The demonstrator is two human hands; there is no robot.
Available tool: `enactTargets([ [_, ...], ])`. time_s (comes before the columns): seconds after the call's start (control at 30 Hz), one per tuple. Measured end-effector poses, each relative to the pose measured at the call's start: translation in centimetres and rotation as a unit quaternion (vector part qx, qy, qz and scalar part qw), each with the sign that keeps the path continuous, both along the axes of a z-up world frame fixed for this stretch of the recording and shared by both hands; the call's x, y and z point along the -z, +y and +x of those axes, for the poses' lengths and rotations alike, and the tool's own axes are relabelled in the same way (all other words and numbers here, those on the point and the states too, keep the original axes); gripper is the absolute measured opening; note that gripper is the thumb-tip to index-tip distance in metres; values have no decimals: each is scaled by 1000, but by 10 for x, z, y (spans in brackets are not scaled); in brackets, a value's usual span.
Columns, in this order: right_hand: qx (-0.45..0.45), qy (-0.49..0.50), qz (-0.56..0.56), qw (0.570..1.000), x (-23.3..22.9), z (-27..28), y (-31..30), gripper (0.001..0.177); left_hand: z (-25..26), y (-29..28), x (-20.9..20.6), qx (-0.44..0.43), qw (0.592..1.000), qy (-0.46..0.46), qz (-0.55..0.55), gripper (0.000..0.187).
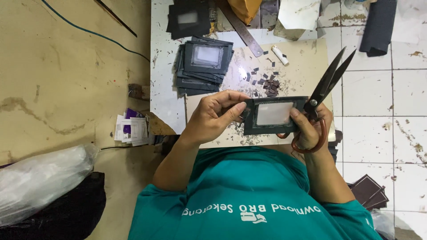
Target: Trimming the edges of small leather frames using scissors on a workshop table
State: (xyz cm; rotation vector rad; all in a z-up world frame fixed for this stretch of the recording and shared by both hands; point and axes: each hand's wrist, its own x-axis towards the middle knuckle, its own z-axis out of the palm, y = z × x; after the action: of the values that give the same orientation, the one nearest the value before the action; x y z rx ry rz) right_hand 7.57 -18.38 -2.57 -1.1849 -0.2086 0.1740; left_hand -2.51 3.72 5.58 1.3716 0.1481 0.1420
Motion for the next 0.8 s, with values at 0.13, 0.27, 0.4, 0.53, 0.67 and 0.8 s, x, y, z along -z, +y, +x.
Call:
enactTargets([
  [0.13,-3,-21,-29,999,-23,-5,9,21,1,-2,0,-14,1000,2,0,22],
  [0.27,-8,-24,-31,999,-22,-4,9,20,4,-4,2,-32,999,4,14,19],
  [0.4,-14,-24,-33,999,-20,-7,7,20,5,-5,8,-37,999,9,35,17],
  [0.53,-18,-15,-34,999,3,0,-2,20,6,-4,13,-36,998,13,45,16],
  [0.67,-12,-25,-47,998,4,-1,-1,22,7,-1,22,-39,998,17,40,15],
  [0.8,-17,-41,-45,998,29,10,-11,20,6,-1,18,-42,998,11,50,12],
])
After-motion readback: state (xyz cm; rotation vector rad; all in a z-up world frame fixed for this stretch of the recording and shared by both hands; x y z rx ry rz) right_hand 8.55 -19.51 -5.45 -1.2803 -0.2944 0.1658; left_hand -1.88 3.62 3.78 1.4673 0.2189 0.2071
